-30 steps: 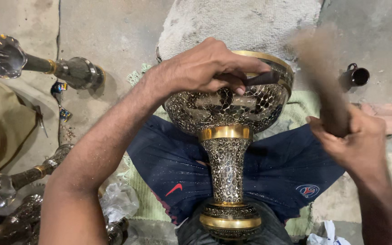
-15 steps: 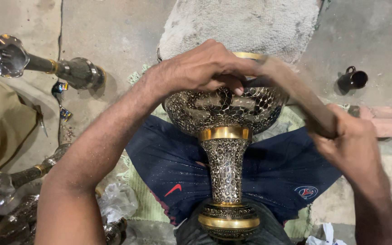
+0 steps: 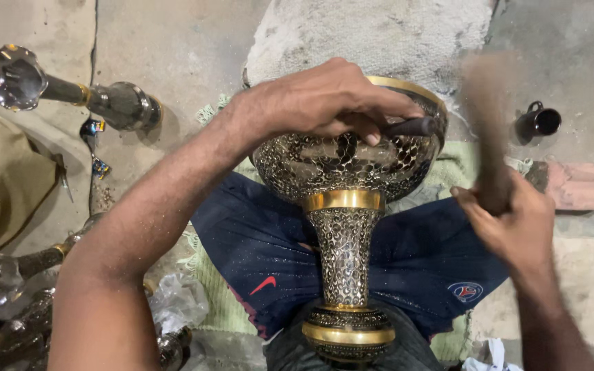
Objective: The person sits cross-legged on the floor with an ornate brass and silver vessel on their lap. They hold a punch against the vessel's patterned surface and strike it with a wooden mallet, repositioning the punch around the rim and body to hammer the decorative metalwork.
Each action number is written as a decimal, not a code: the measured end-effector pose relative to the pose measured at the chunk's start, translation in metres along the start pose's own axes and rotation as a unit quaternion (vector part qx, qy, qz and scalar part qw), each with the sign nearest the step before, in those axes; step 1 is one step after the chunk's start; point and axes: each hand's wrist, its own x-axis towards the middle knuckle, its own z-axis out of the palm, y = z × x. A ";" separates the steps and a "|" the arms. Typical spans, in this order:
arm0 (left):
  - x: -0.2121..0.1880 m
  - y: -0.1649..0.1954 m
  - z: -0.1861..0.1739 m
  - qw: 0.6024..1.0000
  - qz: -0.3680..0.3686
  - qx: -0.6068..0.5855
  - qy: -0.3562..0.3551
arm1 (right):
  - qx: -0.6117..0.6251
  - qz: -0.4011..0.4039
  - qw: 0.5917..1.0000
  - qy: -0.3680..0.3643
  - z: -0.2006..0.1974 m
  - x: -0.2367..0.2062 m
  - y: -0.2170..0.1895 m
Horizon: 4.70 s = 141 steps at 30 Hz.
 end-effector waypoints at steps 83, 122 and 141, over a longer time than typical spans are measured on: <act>-0.068 0.044 0.029 0.951 -0.195 0.039 0.237 | -0.108 -0.228 0.967 -0.016 -0.059 0.105 -0.085; -0.040 0.064 0.055 0.864 -0.312 -0.062 0.390 | -0.408 -0.176 0.880 -0.169 -0.054 0.156 -0.088; -0.034 0.063 0.057 0.864 -0.341 -0.013 0.369 | 0.045 -0.242 0.966 -0.076 -0.081 0.146 -0.089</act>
